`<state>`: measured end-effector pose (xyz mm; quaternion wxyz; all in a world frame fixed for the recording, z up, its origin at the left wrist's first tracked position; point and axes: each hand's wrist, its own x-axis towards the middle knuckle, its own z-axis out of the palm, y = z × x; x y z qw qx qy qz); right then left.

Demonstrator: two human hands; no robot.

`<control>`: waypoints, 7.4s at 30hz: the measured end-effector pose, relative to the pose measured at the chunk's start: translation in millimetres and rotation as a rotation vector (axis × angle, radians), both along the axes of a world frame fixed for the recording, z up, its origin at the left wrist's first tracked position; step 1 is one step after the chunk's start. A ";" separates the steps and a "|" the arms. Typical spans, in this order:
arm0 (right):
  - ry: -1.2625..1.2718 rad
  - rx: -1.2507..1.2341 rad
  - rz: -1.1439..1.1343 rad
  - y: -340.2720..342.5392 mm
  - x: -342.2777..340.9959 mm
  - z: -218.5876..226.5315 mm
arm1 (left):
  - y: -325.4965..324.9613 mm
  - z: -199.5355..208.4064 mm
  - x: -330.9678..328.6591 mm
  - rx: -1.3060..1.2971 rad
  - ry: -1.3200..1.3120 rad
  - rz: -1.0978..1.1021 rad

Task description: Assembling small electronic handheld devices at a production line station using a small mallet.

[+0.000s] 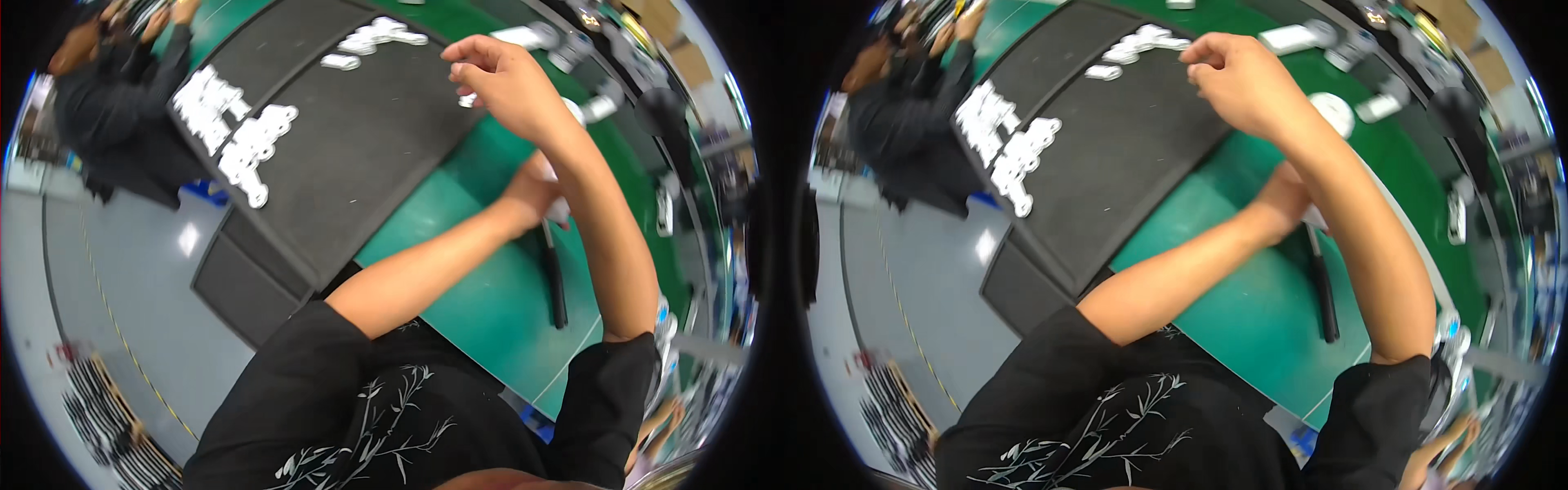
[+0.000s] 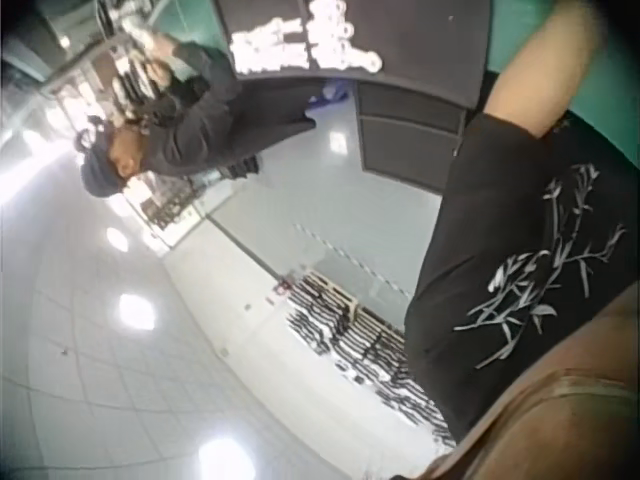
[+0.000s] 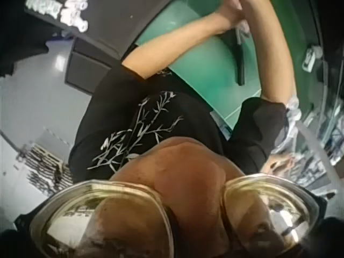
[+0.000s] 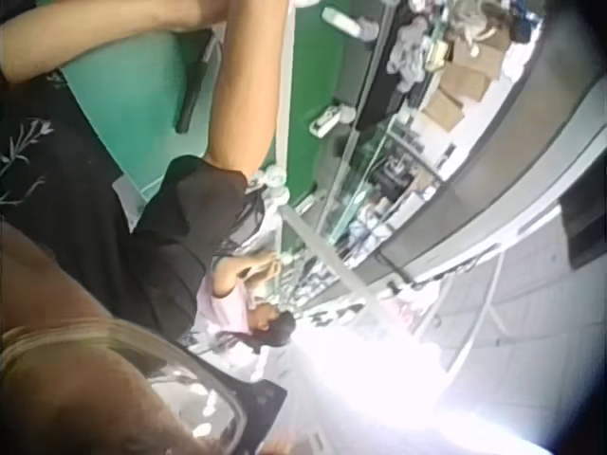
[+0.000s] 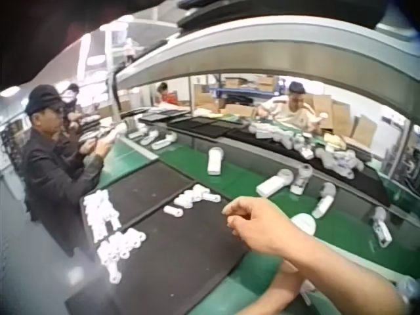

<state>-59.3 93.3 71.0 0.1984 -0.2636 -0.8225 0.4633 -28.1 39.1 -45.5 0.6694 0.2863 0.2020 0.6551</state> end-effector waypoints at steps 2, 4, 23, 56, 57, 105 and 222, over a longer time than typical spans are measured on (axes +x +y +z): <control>-0.258 0.049 0.101 2.9 -41.9 -13.0 | 5.4 -8.0 0.5 -0.030 -0.047 0.050; -0.304 0.142 0.173 -4.4 -71.8 -22.2 | 7.8 -9.3 9.3 -0.055 0.065 0.224; -0.076 0.646 0.298 -71.6 -181.3 -116.0 | -14.2 32.4 2.3 -0.289 -0.148 -0.038; 0.640 -0.047 -0.428 -32.3 172.3 -33.1 | -14.7 26.4 6.8 0.036 0.210 0.221; 0.649 -0.053 -0.443 -29.7 177.6 -35.5 | -14.6 24.7 4.3 0.058 0.262 0.218; 0.189 0.288 -0.460 -67.9 187.4 -42.5 | -16.8 43.7 -13.5 -0.023 0.266 0.272; -0.427 -0.245 -0.805 180.5 313.6 -104.8 | -24.3 21.5 12.7 -0.075 0.346 0.184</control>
